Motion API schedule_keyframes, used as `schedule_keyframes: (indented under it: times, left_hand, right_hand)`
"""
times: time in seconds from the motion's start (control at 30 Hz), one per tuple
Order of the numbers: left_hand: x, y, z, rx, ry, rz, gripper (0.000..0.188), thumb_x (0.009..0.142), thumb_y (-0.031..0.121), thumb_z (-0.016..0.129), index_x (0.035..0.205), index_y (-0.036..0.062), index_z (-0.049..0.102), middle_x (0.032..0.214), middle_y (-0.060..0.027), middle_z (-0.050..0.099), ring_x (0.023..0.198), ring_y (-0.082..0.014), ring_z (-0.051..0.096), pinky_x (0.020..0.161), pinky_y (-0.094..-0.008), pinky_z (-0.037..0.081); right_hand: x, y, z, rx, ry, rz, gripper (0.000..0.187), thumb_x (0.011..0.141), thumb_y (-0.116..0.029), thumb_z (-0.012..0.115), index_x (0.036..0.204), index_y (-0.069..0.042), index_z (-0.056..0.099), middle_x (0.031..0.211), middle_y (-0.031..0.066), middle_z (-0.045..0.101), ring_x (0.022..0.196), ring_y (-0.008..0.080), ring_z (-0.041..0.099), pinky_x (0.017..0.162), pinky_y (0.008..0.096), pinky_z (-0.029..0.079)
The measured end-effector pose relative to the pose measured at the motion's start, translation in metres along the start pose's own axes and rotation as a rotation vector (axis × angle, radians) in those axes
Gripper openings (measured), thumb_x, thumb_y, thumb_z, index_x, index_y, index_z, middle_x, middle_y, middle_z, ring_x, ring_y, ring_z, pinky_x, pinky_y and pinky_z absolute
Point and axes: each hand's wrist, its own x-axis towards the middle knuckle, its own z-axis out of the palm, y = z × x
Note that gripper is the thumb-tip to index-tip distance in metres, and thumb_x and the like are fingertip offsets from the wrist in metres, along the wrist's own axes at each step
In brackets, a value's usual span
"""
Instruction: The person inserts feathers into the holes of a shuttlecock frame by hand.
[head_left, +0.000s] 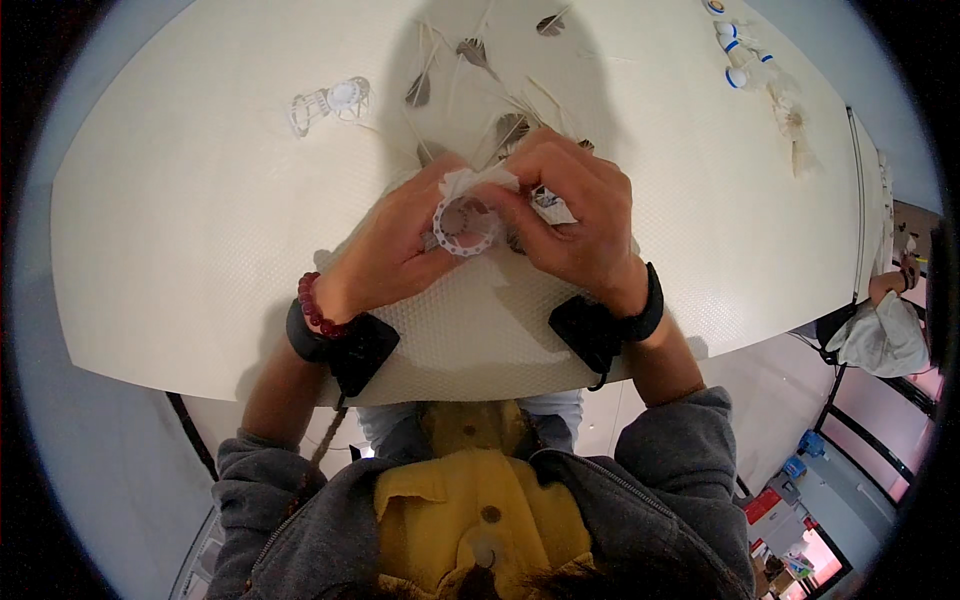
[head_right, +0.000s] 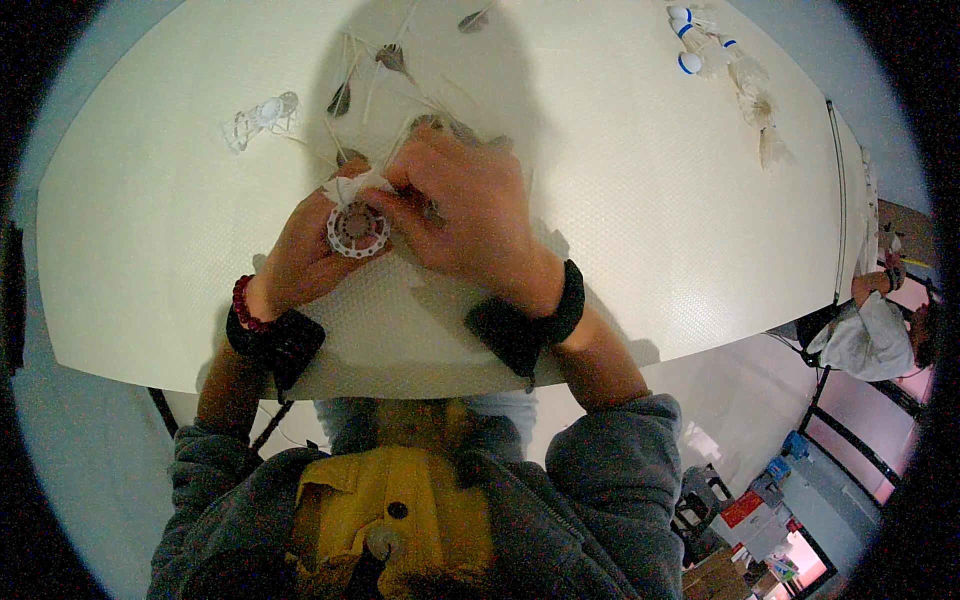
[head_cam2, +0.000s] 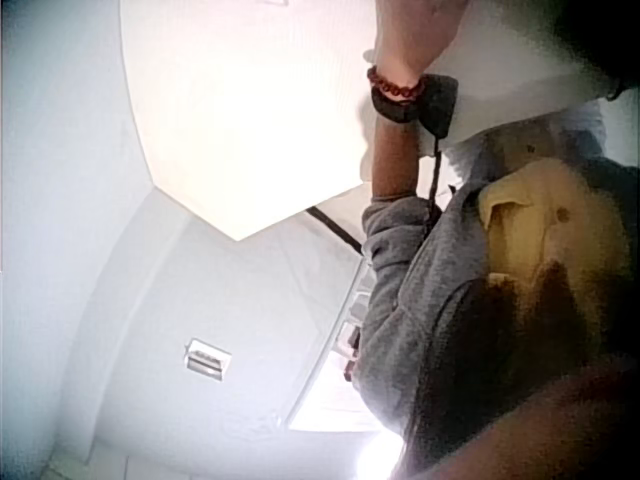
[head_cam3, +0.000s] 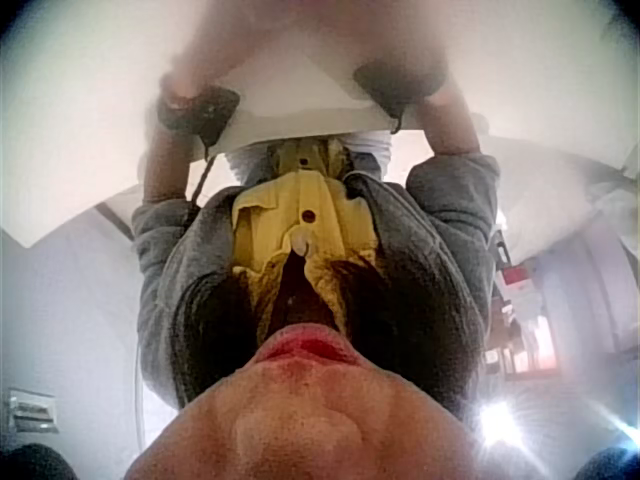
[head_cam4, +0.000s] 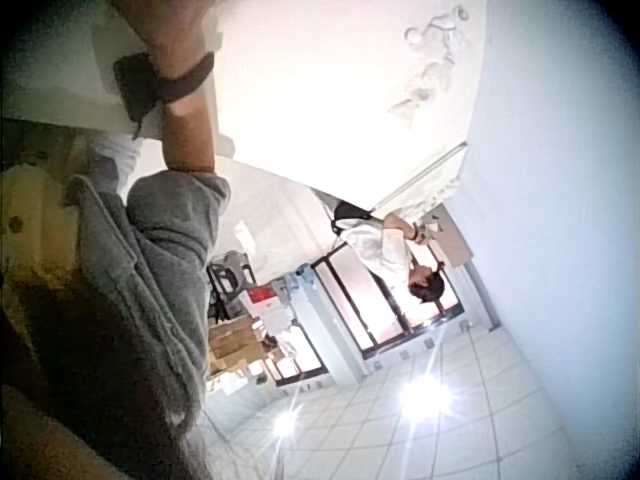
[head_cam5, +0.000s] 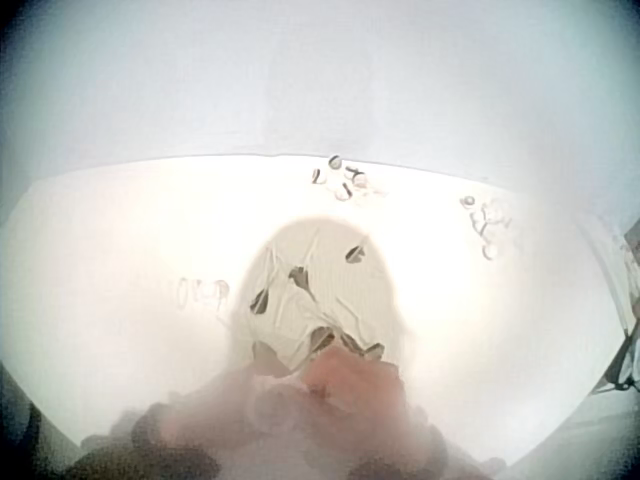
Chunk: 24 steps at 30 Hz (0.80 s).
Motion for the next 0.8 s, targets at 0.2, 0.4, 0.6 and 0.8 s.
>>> schedule_keyframes:
  times: [0.2,0.4,0.6,0.8]
  left_hand:
    - [-0.002,-0.004,0.003,0.009,-0.005,-0.058,0.030,0.081,0.013,0.059,0.107,0.0007,0.050,0.095,-0.0151,0.054,0.080,-0.0294,0.054,0.071,-0.0356,0.044]
    - [-0.003,0.011,-0.002,0.025,-0.045,-0.172,0.025,0.082,0.013,0.059,0.103,0.0001,0.052,0.090,-0.0148,0.058,0.079,-0.0289,0.056,0.071,-0.0348,0.045]
    - [-0.002,0.011,-0.003,-0.159,-0.010,-0.226,0.023,0.081,0.015,0.065,0.099,0.0029,0.057,0.091,-0.0059,0.062,0.080,-0.0159,0.058,0.074,-0.0292,0.046]
    - [-0.003,0.011,-0.003,-0.127,-0.032,-0.281,0.021,0.081,0.013,0.064,0.097,0.0025,0.057,0.088,-0.0055,0.062,0.078,-0.0152,0.057,0.074,-0.0282,0.046]
  right_hand:
    - [0.001,-0.002,0.003,0.078,-0.026,0.035,0.017,0.071,-0.003,0.072,0.071,-0.004,0.055,0.062,0.0047,0.051,0.052,0.0128,0.047,0.047,0.0237,0.036]
    - [-0.002,0.002,0.006,0.302,0.003,0.203,0.013,0.073,-0.006,0.072,0.079,-0.003,0.060,0.068,0.0019,0.057,0.057,0.0083,0.052,0.052,0.0205,0.042]
    - [-0.002,0.002,0.005,0.373,0.040,0.331,0.013,0.076,-0.013,0.069,0.079,-0.003,0.062,0.066,0.0052,0.061,0.059,0.0107,0.059,0.056,0.0231,0.047]
    - [-0.005,0.002,0.001,0.507,0.142,0.417,0.009,0.086,-0.003,0.056,0.086,0.004,0.061,0.072,0.0050,0.059,0.060,0.0092,0.055,0.056,0.0205,0.046]
